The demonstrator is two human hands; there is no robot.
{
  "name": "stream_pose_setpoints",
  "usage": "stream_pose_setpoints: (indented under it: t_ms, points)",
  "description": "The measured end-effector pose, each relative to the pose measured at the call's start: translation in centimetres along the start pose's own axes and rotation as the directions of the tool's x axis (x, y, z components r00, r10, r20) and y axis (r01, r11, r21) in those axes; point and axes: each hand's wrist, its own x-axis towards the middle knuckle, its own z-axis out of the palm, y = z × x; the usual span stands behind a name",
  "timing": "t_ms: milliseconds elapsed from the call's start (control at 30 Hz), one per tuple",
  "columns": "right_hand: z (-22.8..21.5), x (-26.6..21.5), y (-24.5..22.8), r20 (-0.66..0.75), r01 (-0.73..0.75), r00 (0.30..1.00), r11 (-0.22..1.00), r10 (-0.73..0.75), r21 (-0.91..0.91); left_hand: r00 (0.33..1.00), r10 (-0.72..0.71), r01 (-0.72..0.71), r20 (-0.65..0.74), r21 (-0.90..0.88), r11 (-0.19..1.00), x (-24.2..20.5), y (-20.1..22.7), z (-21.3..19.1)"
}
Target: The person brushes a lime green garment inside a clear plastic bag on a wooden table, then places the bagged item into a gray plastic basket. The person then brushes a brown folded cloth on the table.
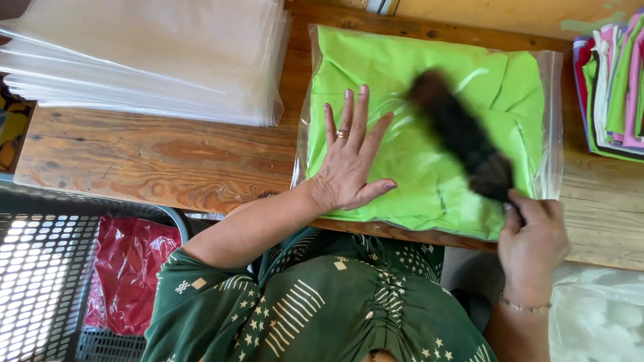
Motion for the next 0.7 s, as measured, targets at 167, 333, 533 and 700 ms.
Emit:
stream_pose_setpoints:
  t_ms: [167, 333, 533, 700]
  points:
    - [0.3, 1.5, 0.3, -0.126, -0.175, 0.979, 0.98, 0.163, -0.091, 0.955, 0.057, -0.068, 0.289, 0.026, 0.997, 0.7, 0.9, -1.1]
    - [0.8, 1.0, -3.7, 0.071, 0.031, 0.996, 0.977, -0.047, 0.211, 0.899, -0.052, -0.031, 0.434, 0.183, 0.983, 0.3, 1.3, -0.6]
    - [2.1, 3.1, 5.0, -0.066, -0.278, 0.96, 0.952, 0.272, -0.126, 0.807, -0.132, -0.013, 0.575, 0.242, 0.97, 0.0, 3.2, -1.6]
    - [0.3, 2.2, -1.3, -0.175, -0.187, 0.971, 0.975, 0.164, -0.12, 0.732, -0.121, -0.145, 0.67, 0.326, 0.934, 0.6, 3.4, -2.5]
